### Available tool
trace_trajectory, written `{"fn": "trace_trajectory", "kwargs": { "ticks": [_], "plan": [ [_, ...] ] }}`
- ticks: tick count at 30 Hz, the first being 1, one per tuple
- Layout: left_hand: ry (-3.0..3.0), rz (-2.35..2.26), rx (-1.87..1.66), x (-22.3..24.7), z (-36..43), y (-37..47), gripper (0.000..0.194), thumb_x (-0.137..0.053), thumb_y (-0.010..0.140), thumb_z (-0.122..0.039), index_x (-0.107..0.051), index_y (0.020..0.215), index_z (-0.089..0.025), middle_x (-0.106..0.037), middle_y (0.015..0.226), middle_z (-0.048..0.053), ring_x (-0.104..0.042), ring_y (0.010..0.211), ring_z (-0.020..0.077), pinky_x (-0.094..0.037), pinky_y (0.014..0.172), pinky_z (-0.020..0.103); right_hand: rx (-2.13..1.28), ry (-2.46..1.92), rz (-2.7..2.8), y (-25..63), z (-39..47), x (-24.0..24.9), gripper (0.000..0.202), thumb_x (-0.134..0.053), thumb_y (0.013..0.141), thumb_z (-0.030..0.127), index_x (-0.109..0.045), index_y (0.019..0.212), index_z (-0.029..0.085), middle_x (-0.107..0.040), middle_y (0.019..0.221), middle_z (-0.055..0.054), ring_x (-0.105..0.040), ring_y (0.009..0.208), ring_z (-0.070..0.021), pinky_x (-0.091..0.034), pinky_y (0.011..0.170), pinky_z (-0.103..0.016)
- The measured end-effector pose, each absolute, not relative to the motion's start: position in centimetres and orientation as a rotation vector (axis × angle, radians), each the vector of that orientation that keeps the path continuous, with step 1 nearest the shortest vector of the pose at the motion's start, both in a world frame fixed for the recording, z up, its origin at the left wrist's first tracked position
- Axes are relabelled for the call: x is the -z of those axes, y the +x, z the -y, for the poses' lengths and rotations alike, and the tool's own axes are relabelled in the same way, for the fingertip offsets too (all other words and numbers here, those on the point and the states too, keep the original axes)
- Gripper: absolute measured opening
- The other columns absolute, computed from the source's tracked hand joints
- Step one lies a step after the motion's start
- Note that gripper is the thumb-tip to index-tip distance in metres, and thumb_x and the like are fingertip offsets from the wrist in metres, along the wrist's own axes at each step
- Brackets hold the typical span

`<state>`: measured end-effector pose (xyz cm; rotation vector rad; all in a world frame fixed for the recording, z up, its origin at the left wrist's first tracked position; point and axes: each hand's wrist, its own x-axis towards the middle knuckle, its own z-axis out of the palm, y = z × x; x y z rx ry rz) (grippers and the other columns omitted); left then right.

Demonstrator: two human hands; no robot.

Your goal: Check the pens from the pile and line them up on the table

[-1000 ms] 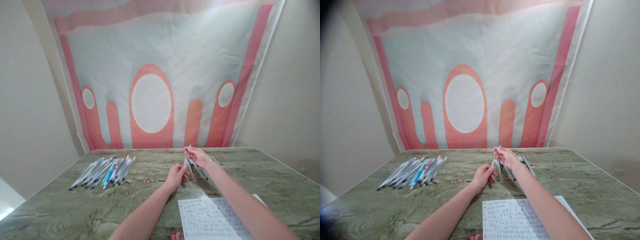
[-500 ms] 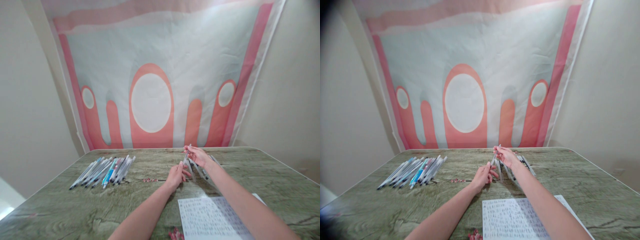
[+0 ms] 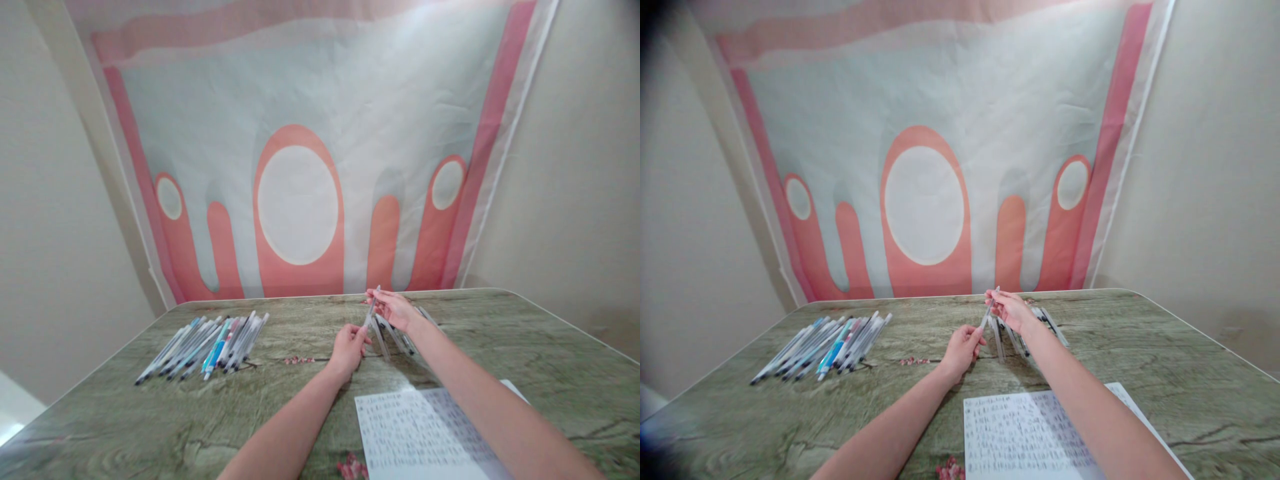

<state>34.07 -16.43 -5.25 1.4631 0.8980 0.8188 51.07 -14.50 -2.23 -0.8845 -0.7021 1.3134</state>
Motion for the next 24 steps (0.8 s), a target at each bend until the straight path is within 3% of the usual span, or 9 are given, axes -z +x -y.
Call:
{"fn": "trace_trajectory", "kwargs": {
  "ticks": [10, 24],
  "plan": [
    [1.369, -0.826, -0.738, 5.5, 16.1, 34.3, 0.043, -0.032, 0.078, -0.051, -0.049, 0.082, -0.012, -0.053, 0.057, -0.001, -0.039, 0.034, 0.0037, -0.025, 0.034, 0.016, -1.316, -0.873, 0.683, 51.2, 14.4, 2.4, 0.011, -0.054, 0.077, 0.014, -0.061, 0.086, 0.013, -0.066, 0.084, -0.004, -0.062, 0.063, -0.0078, -0.050, 0.046, -0.014],
    [1.532, -0.908, -0.749, 5.7, 15.8, 34.3, 0.026, -0.050, 0.072, -0.039, -0.055, 0.076, -0.013, -0.053, 0.060, -0.001, -0.040, 0.042, 0.0037, -0.028, 0.039, 0.015, -1.255, -0.883, 0.638, 52.1, 14.4, 1.8, 0.011, -0.051, 0.078, 0.013, -0.061, 0.083, 0.014, -0.066, 0.085, -0.004, -0.062, 0.063, -0.0080, -0.049, 0.045, -0.014]
  ]
}}
